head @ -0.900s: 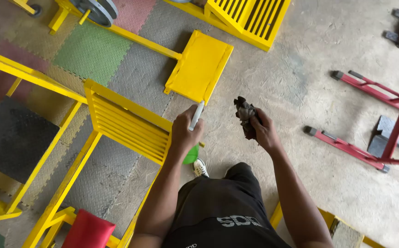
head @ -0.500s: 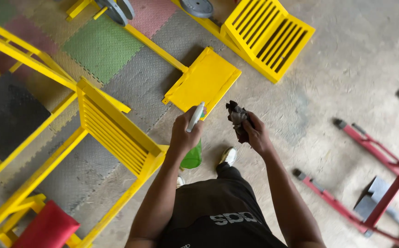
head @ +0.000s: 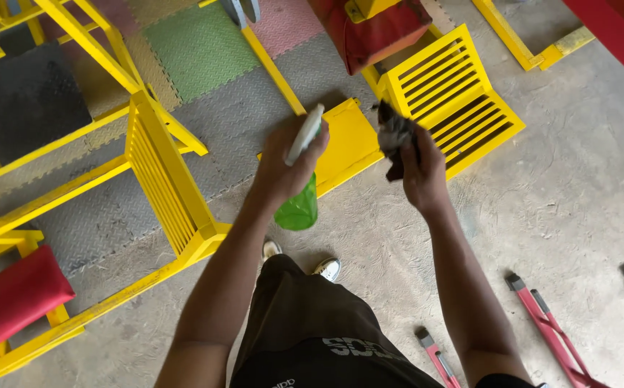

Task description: Cleaning various gym equipment and weight machines using a spray bottle and a cloth.

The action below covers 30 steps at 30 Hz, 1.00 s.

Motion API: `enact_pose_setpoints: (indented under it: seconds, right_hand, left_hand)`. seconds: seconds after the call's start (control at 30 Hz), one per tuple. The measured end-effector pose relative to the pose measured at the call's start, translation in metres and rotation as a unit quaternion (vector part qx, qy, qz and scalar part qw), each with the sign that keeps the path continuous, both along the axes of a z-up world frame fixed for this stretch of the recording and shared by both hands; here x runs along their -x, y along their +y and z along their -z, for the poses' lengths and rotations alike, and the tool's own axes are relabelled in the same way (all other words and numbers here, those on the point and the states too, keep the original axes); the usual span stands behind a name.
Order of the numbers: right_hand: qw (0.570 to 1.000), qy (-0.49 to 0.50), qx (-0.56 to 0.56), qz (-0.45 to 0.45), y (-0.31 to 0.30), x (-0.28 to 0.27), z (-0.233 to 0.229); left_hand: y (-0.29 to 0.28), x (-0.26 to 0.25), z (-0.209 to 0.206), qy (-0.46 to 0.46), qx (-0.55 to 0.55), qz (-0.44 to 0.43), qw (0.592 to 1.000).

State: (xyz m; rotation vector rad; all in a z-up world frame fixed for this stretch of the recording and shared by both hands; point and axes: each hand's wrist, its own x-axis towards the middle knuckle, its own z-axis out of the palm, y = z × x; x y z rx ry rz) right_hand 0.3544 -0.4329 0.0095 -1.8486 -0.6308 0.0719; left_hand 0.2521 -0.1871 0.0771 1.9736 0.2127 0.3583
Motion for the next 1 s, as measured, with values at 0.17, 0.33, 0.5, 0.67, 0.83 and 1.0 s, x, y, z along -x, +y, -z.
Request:
enact_pose_setpoints:
  seconds: [0.17, 0.33, 0.5, 0.67, 0.83, 1.0]
  right_hand:
    - [0.982, -0.184, -0.026, 0.037, 0.012, -0.032, -0.058]
    - [0.974, -0.208, -0.082, 0.039, 0.025, -0.049, -0.093]
    - [0.925, -0.375, -0.038, 0.045, 0.043, -0.059, -0.098]
    - [0.93, -0.361, -0.036, 0.067, 0.073, -0.058, -0.127]
    - [0.894, -0.428, 0.058, 0.122, 0.118, -0.049, -0.155]
    - [0.791, -0.505, 0.327, 0.113, 0.158, -0.033, -0.154]
  left_hand:
    - [0.002, -0.028, -0.041, -0.034, 0.003, -0.017, 0.999]
    - [0.018, -0.061, -0.051, -0.031, 0.008, -0.021, 0.999]
    - [0.037, -0.092, -0.048, -0.133, -0.01, 0.006, 0.991]
    - [0.055, -0.103, -0.066, -0.122, -0.032, 0.047, 0.991]
    - [0.079, -0.102, -0.071, -0.09, -0.042, 0.056, 0.994]
    - [0.115, -0.101, -0.052, -0.125, -0.016, 0.066, 0.99]
